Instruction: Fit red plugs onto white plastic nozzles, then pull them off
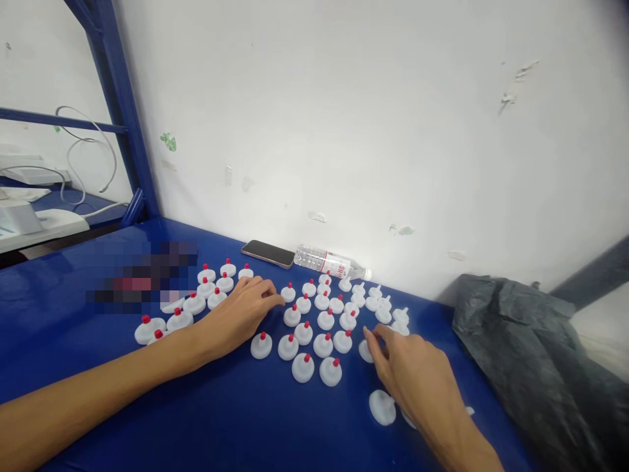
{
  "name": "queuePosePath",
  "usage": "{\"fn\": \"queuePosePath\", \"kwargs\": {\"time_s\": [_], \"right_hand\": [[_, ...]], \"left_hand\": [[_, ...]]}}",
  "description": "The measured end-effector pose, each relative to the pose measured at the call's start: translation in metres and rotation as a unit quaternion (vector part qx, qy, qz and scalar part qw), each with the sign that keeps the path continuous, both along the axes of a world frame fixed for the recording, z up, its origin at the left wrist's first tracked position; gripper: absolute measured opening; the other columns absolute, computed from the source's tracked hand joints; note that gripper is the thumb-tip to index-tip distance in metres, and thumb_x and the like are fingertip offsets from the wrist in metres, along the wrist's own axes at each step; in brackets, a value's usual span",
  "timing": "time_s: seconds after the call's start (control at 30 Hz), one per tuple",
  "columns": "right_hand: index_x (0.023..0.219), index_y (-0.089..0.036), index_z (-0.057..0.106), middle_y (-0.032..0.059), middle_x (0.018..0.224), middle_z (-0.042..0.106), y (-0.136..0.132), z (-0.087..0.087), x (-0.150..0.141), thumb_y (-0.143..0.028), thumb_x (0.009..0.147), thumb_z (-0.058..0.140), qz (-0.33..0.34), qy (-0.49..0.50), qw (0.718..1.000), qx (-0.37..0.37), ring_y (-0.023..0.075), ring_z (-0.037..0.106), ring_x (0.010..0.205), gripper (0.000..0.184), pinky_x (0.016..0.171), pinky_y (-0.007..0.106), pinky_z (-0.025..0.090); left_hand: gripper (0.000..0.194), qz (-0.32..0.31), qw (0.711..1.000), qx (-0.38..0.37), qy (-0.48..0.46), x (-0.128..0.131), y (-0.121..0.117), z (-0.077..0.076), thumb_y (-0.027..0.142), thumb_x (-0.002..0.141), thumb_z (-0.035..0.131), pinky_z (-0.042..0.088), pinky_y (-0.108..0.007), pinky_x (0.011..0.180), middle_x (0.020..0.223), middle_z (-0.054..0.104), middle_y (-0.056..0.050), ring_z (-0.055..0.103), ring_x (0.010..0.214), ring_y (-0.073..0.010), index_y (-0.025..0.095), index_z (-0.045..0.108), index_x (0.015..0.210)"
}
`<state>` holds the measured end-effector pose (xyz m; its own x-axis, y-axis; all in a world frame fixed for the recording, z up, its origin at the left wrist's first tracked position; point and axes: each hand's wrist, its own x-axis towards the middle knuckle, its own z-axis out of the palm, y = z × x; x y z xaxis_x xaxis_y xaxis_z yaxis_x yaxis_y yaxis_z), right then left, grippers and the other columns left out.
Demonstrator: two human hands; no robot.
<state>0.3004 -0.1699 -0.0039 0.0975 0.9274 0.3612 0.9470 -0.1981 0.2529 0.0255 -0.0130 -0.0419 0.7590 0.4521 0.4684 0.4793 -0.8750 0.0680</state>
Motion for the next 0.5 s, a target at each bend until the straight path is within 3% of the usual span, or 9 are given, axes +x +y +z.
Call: {"fn": "queuePosePath", "kwargs": {"time_s": [0.2, 0.33, 0.5], "right_hand": [[0.090, -0.027, 0.069, 0.0011, 0.075, 0.075, 0.000, 0.004, -0.004, -0.046, 0.098, 0.048, 0.018, 0.123, 0.992, -0.030, 0.0241, 0.072, 0.066, 0.030, 0.052, 0.031, 0.042], [0.094, -0.030, 0.070, 0.0007, 0.090, 0.076, 0.000, 0.007, -0.004, -0.049, 0.098, 0.048, 0.003, 0.171, 0.982, -0.084, 0.0244, 0.073, 0.080, 0.029, 0.063, 0.033, 0.047], [0.102, -0.033, 0.071, -0.0005, 0.097, 0.075, 0.000, 0.007, -0.002, -0.045, 0.096, 0.048, 0.003, 0.190, 0.977, -0.101, 0.0234, 0.071, 0.088, 0.026, 0.071, 0.034, 0.049]], "left_hand": [[0.041, 0.012, 0.999, -0.023, -0.034, 0.001, -0.003, 0.005, -0.001, 0.090, 0.040, 0.043, -0.032, 0.072, 0.103, 0.053, -0.006, 0.050, 0.085, -0.0181, 0.021, 0.061, 0.118], [0.037, 0.004, 0.997, -0.042, -0.063, 0.002, -0.007, 0.008, 0.003, 0.092, 0.038, 0.046, -0.029, 0.070, 0.104, 0.053, -0.005, 0.053, 0.084, -0.0162, 0.021, 0.060, 0.116], [0.032, -0.025, 0.993, -0.054, -0.098, 0.003, -0.011, 0.012, 0.007, 0.096, 0.038, 0.047, -0.025, 0.068, 0.105, 0.054, -0.003, 0.056, 0.081, -0.0127, 0.022, 0.060, 0.113]]}}
